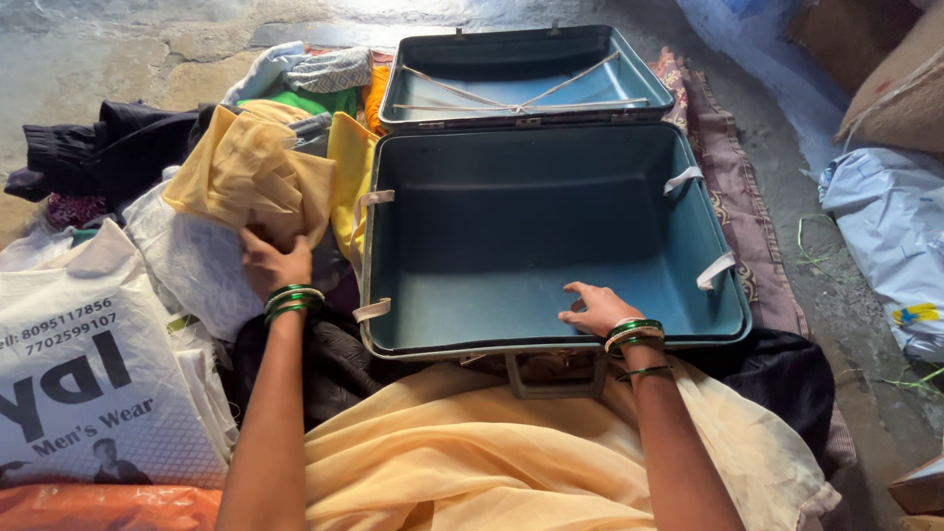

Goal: The person packs a suitcase by folding and placing various clothing items and a shopping bag inside. They handle a white shopping bag, several folded white garments, a beige cloth, and a dark blue garment, arranging them neatly within the suitcase.

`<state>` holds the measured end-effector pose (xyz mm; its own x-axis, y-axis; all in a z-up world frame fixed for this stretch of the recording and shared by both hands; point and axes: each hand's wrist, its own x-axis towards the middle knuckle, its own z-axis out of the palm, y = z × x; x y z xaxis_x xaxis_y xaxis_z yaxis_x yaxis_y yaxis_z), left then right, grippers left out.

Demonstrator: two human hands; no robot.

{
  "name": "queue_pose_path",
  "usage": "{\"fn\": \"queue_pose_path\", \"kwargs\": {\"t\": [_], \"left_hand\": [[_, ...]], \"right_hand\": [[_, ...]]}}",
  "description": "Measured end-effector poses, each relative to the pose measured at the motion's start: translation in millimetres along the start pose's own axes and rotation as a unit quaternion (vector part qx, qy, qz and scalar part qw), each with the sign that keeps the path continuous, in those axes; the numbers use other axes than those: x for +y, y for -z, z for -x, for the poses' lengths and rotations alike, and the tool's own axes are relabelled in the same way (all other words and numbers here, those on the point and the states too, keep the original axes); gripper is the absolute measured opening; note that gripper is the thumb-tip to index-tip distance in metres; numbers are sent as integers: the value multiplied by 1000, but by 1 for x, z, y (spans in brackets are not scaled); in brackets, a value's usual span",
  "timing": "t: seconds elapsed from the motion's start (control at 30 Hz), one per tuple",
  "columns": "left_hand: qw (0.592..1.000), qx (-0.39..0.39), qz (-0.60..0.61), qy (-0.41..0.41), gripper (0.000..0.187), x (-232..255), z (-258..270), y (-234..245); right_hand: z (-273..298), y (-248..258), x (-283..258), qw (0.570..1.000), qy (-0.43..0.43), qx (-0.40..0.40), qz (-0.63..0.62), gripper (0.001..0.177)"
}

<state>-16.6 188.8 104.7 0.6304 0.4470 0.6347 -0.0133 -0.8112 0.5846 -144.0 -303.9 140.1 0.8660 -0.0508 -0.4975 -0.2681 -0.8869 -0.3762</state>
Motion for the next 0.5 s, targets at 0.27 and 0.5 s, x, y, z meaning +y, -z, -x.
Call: {"fn": "queue_pose_path", "kwargs": {"t": [0.27,0.5], "left_hand": [[865,-36,396,307,27,-46,5,15],[934,-110,339,-14,44,37,57,116]], "right_hand": [[3,3,-7,999,-24,-31,13,72],[4,4,-9,999,-11,-30,6,72]]}}
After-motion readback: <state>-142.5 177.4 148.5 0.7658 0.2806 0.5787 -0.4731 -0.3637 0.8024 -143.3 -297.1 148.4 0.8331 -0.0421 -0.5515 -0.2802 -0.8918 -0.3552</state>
